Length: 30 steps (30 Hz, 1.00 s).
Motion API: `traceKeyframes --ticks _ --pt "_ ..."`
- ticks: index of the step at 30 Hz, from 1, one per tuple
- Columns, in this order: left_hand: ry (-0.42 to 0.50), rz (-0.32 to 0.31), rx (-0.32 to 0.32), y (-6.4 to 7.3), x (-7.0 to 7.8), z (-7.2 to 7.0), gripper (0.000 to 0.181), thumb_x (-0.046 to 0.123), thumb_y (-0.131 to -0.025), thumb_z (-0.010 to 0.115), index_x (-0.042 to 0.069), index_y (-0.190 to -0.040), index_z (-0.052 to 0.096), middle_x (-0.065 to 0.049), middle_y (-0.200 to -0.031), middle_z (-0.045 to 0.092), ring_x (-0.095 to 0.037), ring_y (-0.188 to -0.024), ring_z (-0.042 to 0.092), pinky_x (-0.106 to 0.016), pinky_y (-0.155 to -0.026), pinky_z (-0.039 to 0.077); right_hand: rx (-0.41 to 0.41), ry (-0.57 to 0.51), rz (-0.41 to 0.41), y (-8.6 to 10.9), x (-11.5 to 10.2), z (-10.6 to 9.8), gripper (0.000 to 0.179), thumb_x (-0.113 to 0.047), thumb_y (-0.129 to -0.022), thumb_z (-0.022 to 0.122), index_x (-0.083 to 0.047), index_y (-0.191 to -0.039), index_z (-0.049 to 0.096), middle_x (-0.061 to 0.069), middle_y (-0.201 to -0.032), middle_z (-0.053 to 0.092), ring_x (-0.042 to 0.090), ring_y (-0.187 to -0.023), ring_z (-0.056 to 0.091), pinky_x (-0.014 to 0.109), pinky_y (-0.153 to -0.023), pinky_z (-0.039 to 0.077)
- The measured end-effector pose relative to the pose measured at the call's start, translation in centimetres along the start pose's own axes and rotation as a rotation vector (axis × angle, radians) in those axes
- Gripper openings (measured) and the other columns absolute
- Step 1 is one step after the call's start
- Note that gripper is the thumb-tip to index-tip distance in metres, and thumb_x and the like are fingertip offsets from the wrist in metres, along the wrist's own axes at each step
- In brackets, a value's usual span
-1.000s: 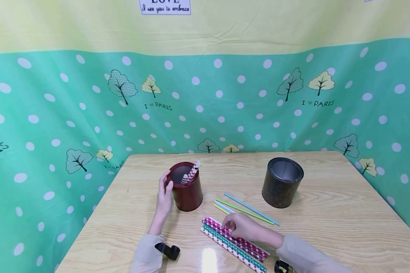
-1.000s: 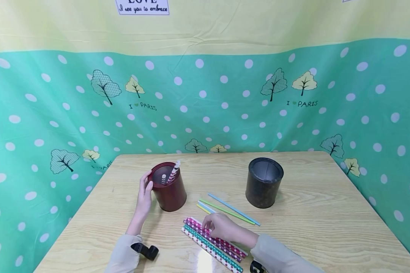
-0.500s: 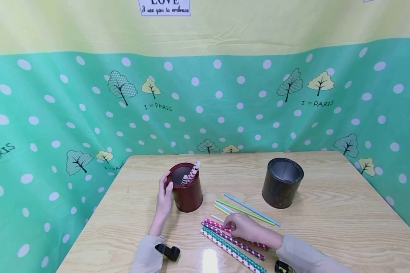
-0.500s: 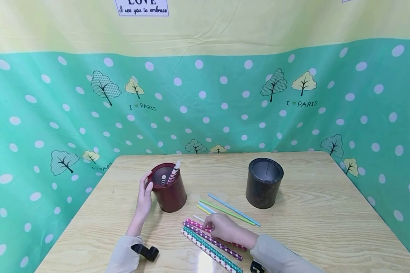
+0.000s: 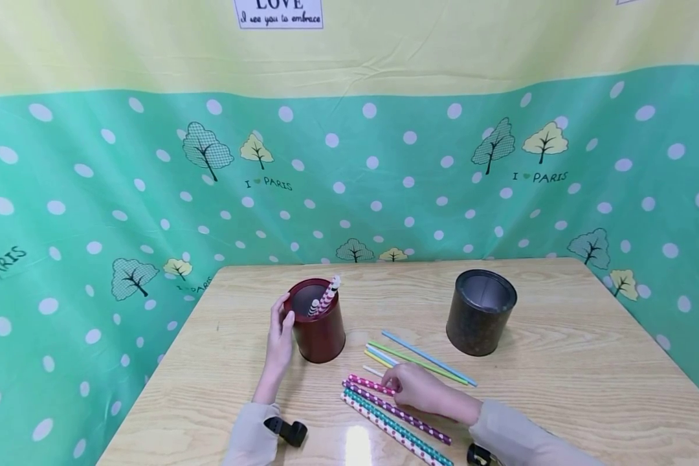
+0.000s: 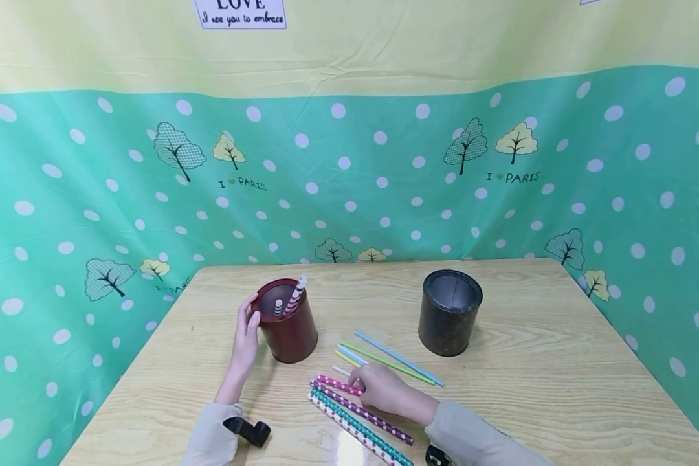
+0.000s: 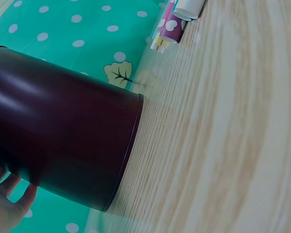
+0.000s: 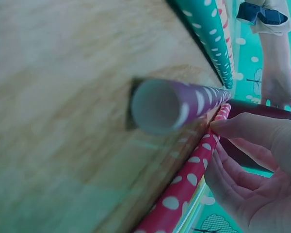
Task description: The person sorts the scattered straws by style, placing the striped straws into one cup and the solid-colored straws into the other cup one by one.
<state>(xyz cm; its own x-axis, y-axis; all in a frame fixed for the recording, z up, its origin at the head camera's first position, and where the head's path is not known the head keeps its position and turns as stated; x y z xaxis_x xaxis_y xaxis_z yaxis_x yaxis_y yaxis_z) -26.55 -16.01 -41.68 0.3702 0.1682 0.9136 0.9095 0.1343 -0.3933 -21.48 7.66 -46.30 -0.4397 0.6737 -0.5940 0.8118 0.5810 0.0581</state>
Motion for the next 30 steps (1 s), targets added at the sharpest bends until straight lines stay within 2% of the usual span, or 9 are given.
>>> traceKeyframes --ticks 5,14,24,30 --pt "0.011 0.021 -0.001 -0.1 0.1 0.1 0.039 0.006 -0.092 0.037 0.0 -0.131 0.033 -0.024 -0.126 0.043 -0.001 -0.106 0.042 -0.01 -0.089 0.029 0.009 -0.054 0.035 0.1 0.1 -0.4 0.028 0.003 -0.069 0.064 -0.006 -0.095 0.065 -0.005 -0.069 0.053 0.004 -0.058 0.044 0.02 -0.051 0.038" --pt "0.01 0.007 0.002 0.0 0.0 0.1 0.04 0.007 -0.092 0.037 0.001 -0.131 0.033 -0.023 -0.126 0.043 0.001 -0.105 0.041 -0.01 -0.089 0.029 0.083 -0.056 -0.048 0.0 -0.3 -1.5 0.028 0.004 -0.068 0.064 -0.005 -0.093 0.065 -0.005 -0.069 0.053 0.002 -0.058 0.044 0.018 -0.051 0.039" --pt "0.01 0.015 0.007 0.0 0.0 0.1 0.04 0.006 -0.092 0.037 0.0 -0.131 0.033 -0.024 -0.126 0.043 0.001 -0.106 0.041 -0.01 -0.089 0.028 0.185 -0.069 -0.034 0.0 -0.6 -2.8 0.026 0.002 -0.07 0.065 -0.005 -0.095 0.064 -0.002 -0.072 0.055 0.005 -0.061 0.046 0.02 -0.051 0.038" --pt "0.005 0.017 0.011 0.0 -0.1 0.1 0.04 0.007 -0.092 0.037 0.0 -0.131 0.033 -0.024 -0.127 0.042 -0.004 -0.109 0.04 -0.011 -0.09 0.028 0.224 -0.114 -0.045 -0.1 -1.0 -3.8 0.027 0.004 -0.071 0.062 -0.003 -0.097 0.063 0.0 -0.073 0.056 0.01 -0.066 0.049 0.02 -0.054 0.04"
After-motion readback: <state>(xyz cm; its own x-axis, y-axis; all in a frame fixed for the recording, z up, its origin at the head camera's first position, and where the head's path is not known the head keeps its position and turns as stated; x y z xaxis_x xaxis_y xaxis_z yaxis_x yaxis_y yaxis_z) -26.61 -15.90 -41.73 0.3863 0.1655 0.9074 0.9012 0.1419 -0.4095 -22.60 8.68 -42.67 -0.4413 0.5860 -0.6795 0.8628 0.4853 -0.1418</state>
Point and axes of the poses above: each hand's wrist, its own y-axis away from the middle knuckle, its own z-axis out of the palm, x = y × z, the point moved 5 cm from there along -y, towards the middle knuckle
